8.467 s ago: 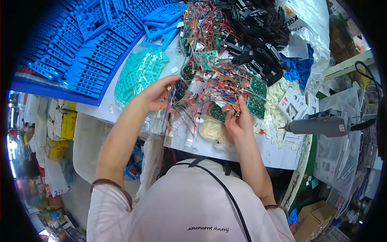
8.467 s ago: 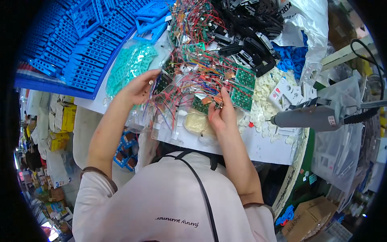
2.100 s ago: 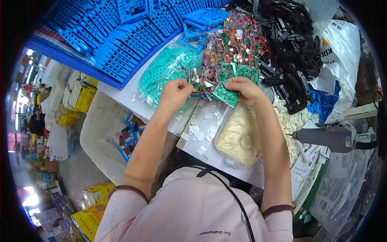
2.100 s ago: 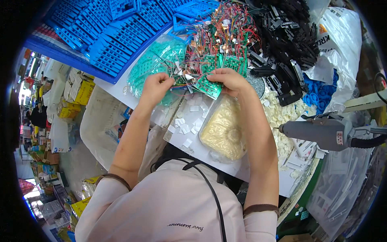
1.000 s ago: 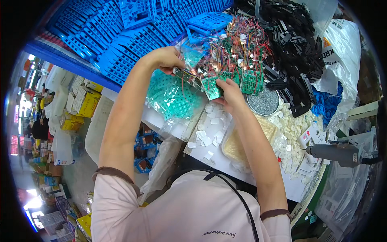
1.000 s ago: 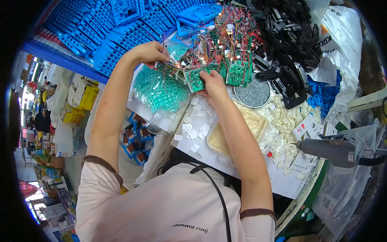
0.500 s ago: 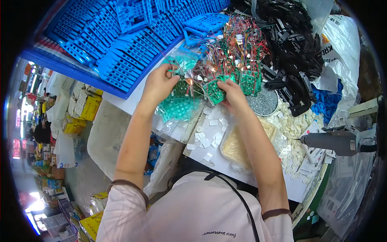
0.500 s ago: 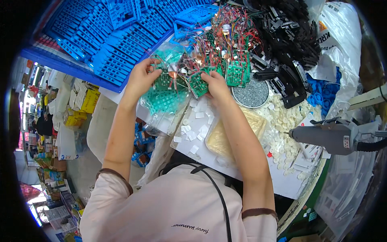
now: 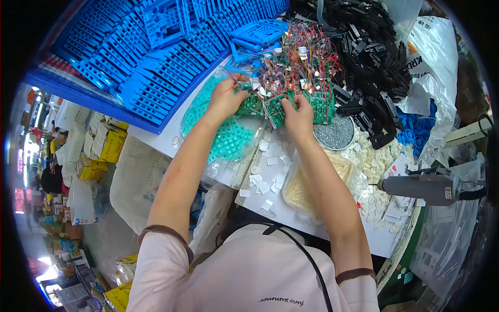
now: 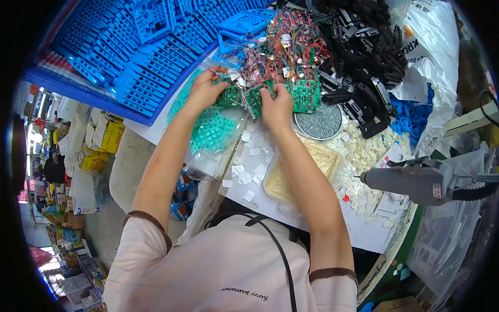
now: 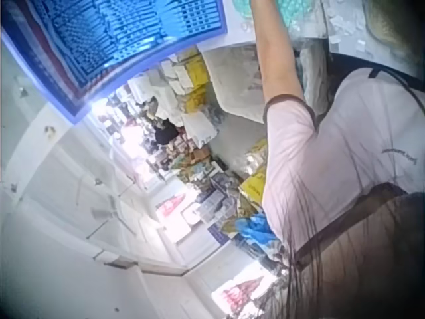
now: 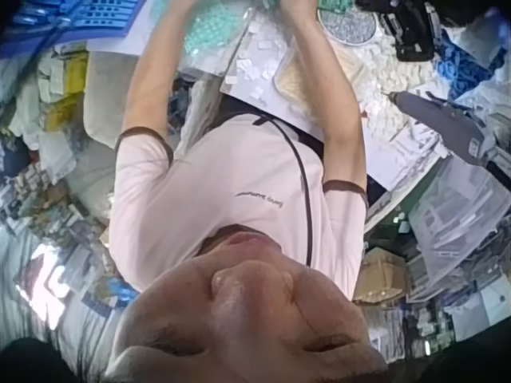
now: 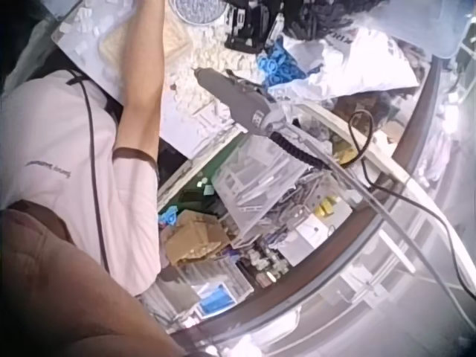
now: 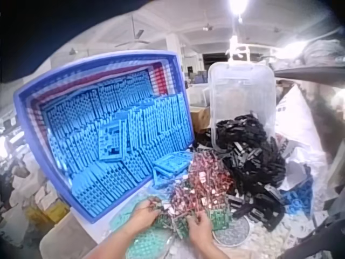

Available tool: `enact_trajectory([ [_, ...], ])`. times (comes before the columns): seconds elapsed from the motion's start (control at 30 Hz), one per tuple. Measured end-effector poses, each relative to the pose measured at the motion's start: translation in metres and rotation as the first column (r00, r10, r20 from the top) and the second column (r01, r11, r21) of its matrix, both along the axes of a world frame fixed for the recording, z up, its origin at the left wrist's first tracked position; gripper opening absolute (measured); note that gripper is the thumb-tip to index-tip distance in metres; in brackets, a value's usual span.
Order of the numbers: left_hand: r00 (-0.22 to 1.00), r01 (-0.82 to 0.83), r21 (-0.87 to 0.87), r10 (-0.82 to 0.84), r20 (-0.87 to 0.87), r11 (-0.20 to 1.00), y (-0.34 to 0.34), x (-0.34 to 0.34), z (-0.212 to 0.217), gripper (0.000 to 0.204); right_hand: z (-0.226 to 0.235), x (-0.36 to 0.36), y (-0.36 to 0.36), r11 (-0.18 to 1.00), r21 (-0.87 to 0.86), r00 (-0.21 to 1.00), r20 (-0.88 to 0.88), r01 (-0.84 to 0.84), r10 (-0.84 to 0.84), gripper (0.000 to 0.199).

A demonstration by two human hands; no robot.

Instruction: The recorder is sorting and organizing green electronic circuit boards with multi-colored wires in a workshop setting.

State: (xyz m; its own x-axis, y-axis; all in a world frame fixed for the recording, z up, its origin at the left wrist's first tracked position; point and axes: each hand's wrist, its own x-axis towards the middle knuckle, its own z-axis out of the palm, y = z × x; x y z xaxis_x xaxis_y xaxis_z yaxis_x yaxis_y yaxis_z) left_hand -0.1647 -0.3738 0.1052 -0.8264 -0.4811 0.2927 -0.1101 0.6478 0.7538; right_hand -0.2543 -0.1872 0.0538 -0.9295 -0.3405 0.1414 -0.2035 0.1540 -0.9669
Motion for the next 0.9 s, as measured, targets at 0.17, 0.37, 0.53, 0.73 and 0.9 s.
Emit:
enact_trajectory([
  [0.17,0.992,-0.031,-0.218,0.057,0.11,0.976,0.018,-0.029,0.006,0.045,0.014,0.01,-0.009,0.987,0.058,0.975,-0.176,0.151,-0.139,0.026],
  [0.37,0.961,0.057,-0.197,0.0,0.276,0.979,-0.026,-0.042,0.009,0.045,0.026,-0.001,-0.003,0.983,0.179,0.994,0.102,-0.048,0.03,0.056],
  [0.53,0.861,0.205,-0.356,0.005,0.508,0.912,-0.026,-0.031,0.054,0.063,0.068,0.019,0.031,0.798,0.577,0.953,-0.106,-0.174,0.285,0.079],
  [0.73,0.98,0.071,-0.6,-0.168,-0.108,0.797,0.064,-0.045,0.111,0.056,0.086,0.054,0.082,0.718,0.664,0.931,-0.089,-0.208,0.353,0.058],
  [0.9,0.742,0.622,-0.615,-0.614,0.267,0.485,0.113,-0.069,0.071,0.058,0.098,0.097,0.183,0.812,0.521,0.928,-0.091,-0.264,0.36,0.047],
])
